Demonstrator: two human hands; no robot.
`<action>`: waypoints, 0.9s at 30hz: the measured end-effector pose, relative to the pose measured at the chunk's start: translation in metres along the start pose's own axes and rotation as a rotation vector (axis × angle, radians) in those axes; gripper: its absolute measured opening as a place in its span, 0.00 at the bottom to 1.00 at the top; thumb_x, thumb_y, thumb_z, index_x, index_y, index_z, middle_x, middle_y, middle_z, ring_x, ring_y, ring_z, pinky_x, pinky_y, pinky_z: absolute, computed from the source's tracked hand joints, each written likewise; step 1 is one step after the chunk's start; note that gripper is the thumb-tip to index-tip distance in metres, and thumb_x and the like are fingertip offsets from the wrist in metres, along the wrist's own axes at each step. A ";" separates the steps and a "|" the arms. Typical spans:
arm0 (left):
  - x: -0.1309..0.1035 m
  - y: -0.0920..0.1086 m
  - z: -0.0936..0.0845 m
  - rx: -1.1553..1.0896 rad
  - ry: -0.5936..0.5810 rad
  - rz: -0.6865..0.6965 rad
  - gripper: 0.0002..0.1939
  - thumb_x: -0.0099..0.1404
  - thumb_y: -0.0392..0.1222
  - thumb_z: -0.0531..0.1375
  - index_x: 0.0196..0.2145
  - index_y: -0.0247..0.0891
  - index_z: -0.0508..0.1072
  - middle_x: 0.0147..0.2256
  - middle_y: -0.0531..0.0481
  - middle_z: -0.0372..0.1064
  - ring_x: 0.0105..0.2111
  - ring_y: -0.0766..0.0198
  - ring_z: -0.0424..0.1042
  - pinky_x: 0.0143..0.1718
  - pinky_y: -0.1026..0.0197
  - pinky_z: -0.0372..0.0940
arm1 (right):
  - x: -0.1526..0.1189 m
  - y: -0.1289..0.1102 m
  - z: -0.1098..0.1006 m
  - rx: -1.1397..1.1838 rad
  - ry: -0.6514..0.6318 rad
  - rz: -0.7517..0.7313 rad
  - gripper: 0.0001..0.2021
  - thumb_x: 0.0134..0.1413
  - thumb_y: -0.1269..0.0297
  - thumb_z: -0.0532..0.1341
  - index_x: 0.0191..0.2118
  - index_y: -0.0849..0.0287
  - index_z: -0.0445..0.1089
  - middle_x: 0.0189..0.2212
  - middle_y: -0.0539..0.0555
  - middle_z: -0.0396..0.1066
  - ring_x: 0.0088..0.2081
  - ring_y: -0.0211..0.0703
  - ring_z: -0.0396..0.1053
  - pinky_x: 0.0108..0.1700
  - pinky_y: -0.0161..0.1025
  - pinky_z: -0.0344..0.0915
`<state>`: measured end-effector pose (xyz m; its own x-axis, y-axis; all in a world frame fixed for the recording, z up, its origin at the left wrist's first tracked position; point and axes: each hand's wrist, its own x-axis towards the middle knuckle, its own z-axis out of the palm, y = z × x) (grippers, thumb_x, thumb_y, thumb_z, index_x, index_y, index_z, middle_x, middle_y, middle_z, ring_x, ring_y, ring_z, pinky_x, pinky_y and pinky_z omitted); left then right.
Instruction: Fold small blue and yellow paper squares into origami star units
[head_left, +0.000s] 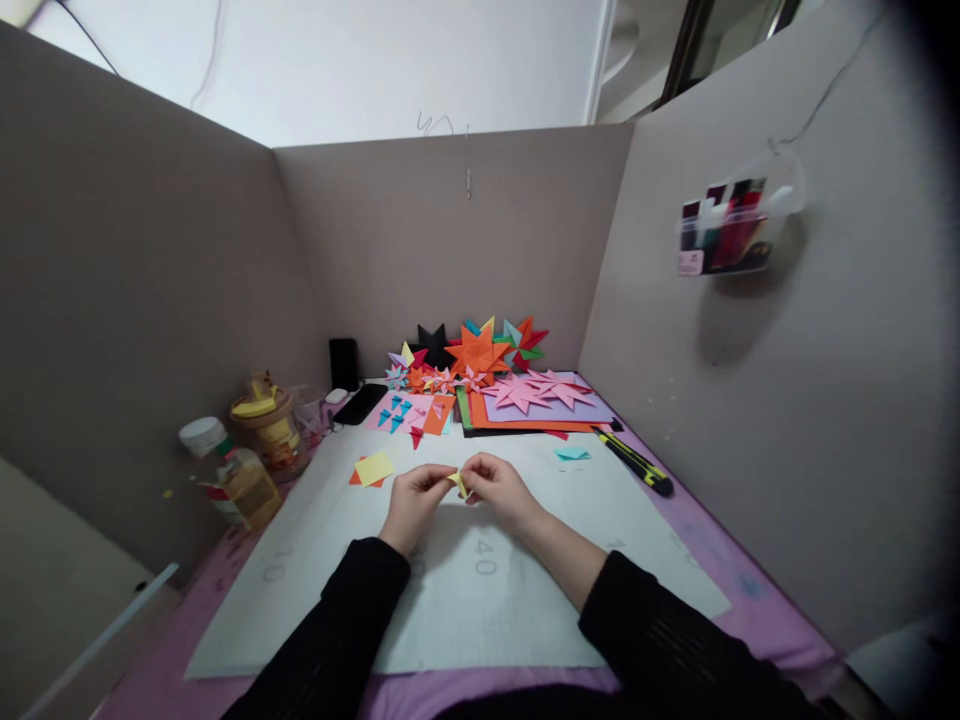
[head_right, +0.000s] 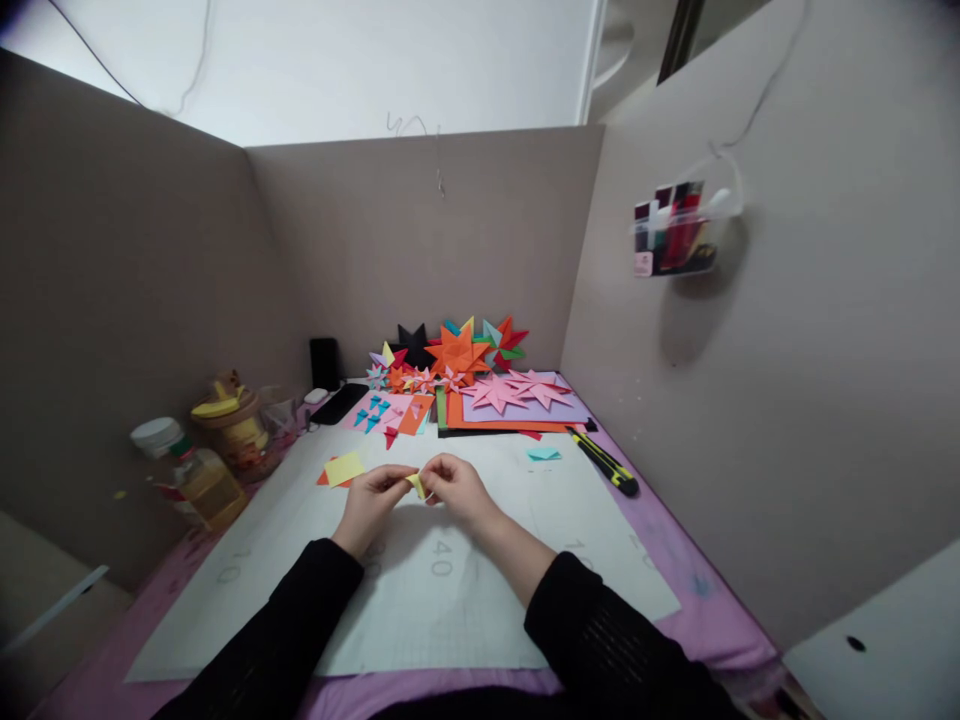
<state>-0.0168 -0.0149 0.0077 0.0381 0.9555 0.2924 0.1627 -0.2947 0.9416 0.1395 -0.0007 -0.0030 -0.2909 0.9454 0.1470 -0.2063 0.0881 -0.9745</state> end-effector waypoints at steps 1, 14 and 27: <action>0.000 -0.001 0.000 0.007 -0.003 0.002 0.08 0.52 0.40 0.62 0.30 0.35 0.76 0.30 0.46 0.75 0.31 0.60 0.72 0.34 0.61 0.66 | 0.000 0.000 0.000 -0.006 -0.005 -0.005 0.11 0.43 0.58 0.63 0.27 0.61 0.66 0.21 0.48 0.67 0.22 0.33 0.65 0.25 0.32 0.64; 0.000 -0.004 -0.001 0.044 -0.018 0.087 0.07 0.53 0.39 0.61 0.30 0.34 0.76 0.31 0.45 0.75 0.32 0.60 0.73 0.35 0.61 0.67 | 0.002 -0.002 -0.006 -0.095 -0.008 -0.041 0.09 0.43 0.59 0.62 0.26 0.61 0.68 0.22 0.49 0.67 0.24 0.34 0.63 0.26 0.32 0.61; 0.000 -0.008 -0.001 0.104 -0.041 0.130 0.06 0.53 0.36 0.61 0.30 0.35 0.77 0.31 0.45 0.74 0.32 0.61 0.73 0.35 0.62 0.67 | 0.001 -0.008 -0.007 -0.358 0.029 -0.165 0.07 0.44 0.62 0.61 0.24 0.61 0.69 0.23 0.50 0.68 0.28 0.38 0.65 0.31 0.34 0.61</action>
<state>-0.0188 -0.0122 0.0005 0.1054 0.9099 0.4012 0.2545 -0.4147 0.8736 0.1471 0.0018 0.0036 -0.2535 0.9173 0.3072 0.0925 0.3391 -0.9362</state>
